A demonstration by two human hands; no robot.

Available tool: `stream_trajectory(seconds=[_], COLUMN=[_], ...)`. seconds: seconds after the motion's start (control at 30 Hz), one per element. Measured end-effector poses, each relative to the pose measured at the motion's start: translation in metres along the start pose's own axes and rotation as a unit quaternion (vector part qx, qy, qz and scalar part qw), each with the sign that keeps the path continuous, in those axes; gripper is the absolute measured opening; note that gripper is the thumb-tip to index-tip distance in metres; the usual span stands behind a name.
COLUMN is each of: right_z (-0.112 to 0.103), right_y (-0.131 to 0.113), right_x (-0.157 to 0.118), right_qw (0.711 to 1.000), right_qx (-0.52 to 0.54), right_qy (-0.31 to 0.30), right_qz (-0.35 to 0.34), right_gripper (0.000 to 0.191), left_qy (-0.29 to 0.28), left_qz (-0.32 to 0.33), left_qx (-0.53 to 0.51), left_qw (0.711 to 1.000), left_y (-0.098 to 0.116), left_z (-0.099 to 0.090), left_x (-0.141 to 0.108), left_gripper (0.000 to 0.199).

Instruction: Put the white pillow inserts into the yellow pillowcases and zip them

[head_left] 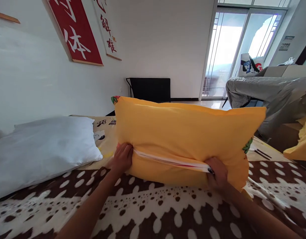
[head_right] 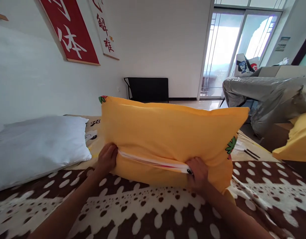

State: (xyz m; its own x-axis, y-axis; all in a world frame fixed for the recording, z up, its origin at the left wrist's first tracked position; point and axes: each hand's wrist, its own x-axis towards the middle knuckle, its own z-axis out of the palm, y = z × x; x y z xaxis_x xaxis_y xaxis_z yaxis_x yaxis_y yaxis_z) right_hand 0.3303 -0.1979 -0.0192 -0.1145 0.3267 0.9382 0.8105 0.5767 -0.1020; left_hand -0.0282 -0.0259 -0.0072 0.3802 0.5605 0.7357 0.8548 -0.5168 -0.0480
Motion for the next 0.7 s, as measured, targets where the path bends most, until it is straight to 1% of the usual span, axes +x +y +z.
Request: stream_trajectory(seconds=[0.1, 0.17, 0.2, 0.23, 0.3, 0.37, 0.4, 0.43, 0.47, 0.5, 0.57, 0.7], right_z=[0.003, -0.001, -0.004, -0.007, -0.011, -0.011, -0.010, -0.010, -0.011, -0.012, -0.017, -0.024], right_y=[0.000, -0.004, -0.006, -0.010, -0.018, -0.025, -0.027, -0.029, -0.030, -0.029, -0.027, -0.017], right_x=[0.014, 0.025, 0.030, 0.034, 0.034, 0.026, 0.021, 0.015, 0.009, 0.005, 0.001, 0.006], right_qw=[0.999, 0.996, 0.994, 0.993, 0.993, 0.995, 0.995, 0.995, 0.994, 0.993, 0.991, 0.985], right_qx=[0.035, 0.071, 0.084, 0.090, 0.081, 0.050, 0.034, 0.019, 0.007, -0.003, -0.019, -0.040], right_qy=[0.032, 0.055, 0.063, 0.068, 0.057, 0.010, -0.017, -0.042, -0.063, -0.080, -0.102, -0.149], right_qz=[0.015, 0.004, -0.011, -0.028, -0.064, -0.084, -0.088, -0.089, -0.088, -0.087, -0.087, -0.082], right_gripper=[0.012, 0.014, 0.015, 0.016, 0.014, 0.013, 0.012, 0.013, 0.013, 0.013, 0.013, 0.014], left_qy=[-0.034, -0.037, -0.028, -0.008, 0.064, 0.148, 0.180, 0.200, 0.207, 0.202, 0.170, 0.084], left_qz=[0.021, 0.036, 0.042, 0.046, 0.051, 0.063, 0.074, 0.087, 0.101, 0.115, 0.127, 0.109], left_qx=[-0.002, 0.003, 0.005, 0.007, 0.009, 0.005, 0.002, 0.000, -0.001, 0.002, 0.023, 0.091], left_qw=[0.999, 0.999, 0.999, 0.999, 0.997, 0.987, 0.981, 0.976, 0.973, 0.973, 0.977, 0.986], left_y=[0.000, -0.002, -0.003, -0.003, -0.004, -0.002, 0.001, 0.005, 0.010, 0.015, 0.029, 0.061], left_z=[-0.012, -0.025, -0.033, -0.041, -0.056, -0.068, -0.073, -0.078, -0.083, -0.088, -0.097, -0.124], left_x=[0.021, 0.031, 0.034, 0.035, 0.033, 0.031, 0.030, 0.031, 0.032, 0.035, 0.041, 0.053], left_gripper=[0.026, 0.024, 0.024, 0.024, 0.021, 0.017, 0.016, 0.017, 0.019, 0.022, 0.031, 0.050])
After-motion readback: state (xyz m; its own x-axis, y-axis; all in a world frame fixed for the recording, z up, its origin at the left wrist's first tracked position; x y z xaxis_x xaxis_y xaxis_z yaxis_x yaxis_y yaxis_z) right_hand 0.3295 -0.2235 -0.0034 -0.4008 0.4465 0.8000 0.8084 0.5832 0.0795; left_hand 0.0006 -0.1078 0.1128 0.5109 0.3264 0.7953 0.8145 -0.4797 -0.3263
